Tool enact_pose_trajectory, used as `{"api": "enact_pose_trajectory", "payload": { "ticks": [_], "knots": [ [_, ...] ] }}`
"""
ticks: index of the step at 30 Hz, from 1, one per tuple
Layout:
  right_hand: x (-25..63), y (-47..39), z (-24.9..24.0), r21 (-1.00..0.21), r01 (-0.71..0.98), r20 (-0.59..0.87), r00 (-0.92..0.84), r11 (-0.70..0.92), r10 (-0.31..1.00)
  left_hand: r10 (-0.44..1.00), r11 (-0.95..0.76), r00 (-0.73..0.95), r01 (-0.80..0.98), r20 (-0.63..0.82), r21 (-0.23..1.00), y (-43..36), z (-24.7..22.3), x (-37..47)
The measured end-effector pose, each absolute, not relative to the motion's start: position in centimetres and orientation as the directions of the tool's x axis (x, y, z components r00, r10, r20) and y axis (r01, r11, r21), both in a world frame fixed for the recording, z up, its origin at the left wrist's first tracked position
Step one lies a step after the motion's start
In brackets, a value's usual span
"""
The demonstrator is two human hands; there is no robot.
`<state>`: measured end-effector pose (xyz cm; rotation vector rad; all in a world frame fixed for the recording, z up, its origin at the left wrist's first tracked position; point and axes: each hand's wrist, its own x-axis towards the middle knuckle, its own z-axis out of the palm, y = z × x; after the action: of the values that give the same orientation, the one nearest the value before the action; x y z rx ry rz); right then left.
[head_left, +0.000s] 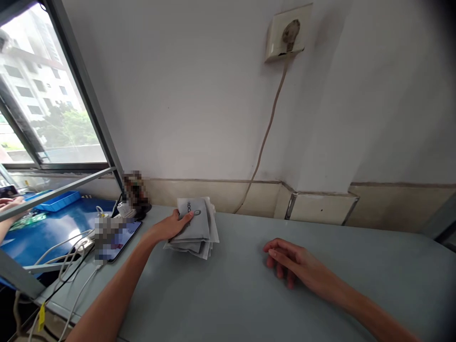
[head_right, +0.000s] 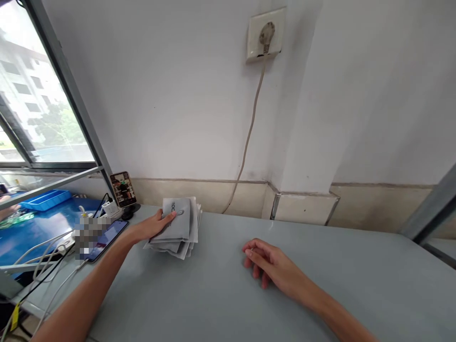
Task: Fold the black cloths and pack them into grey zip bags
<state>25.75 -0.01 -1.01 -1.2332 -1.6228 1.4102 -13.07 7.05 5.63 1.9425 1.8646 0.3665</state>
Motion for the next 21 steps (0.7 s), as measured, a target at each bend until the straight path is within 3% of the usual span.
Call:
{"api": "enact_pose_trajectory", "payload": {
  "ticks": [5, 10, 16, 19, 21],
  "knots": [
    [25.5, -0.1, -1.2, -0.985, 0.163, -0.115, -0.322, -0.064, 0.940, 0.988, 0.089, 0.038, 0.649, -0.149, 0.755, 6.8, 4.8, -10.2],
    [24.8, -1.1, 0.6, -0.984, 0.164, -0.124, -0.348, -0.070, 0.929, 0.916, -0.059, 0.387, 0.381, -0.101, 0.923, 3.4, 2.7, -5.5],
    [23.9, -2.2, 1.3, -0.968, 0.245, -0.019, -0.299, 0.058, 0.954, 0.839, -0.291, 0.522, 0.187, 0.156, 0.938, 0.1, 0.7, -2.5],
    [23.6, -2.4, 0.0, -0.924, 0.306, 0.168, -0.215, 0.230, 0.962, 0.839, -0.385, 0.467, 0.142, 0.281, 0.912, 0.1, 0.3, -2.1],
    [23.7, -2.3, -1.0, -0.858, 0.374, 0.334, -0.112, 0.351, 0.936, 0.798, -0.538, 0.417, 0.168, 0.435, 0.826, 0.3, 0.2, -2.1]
  ]
}}
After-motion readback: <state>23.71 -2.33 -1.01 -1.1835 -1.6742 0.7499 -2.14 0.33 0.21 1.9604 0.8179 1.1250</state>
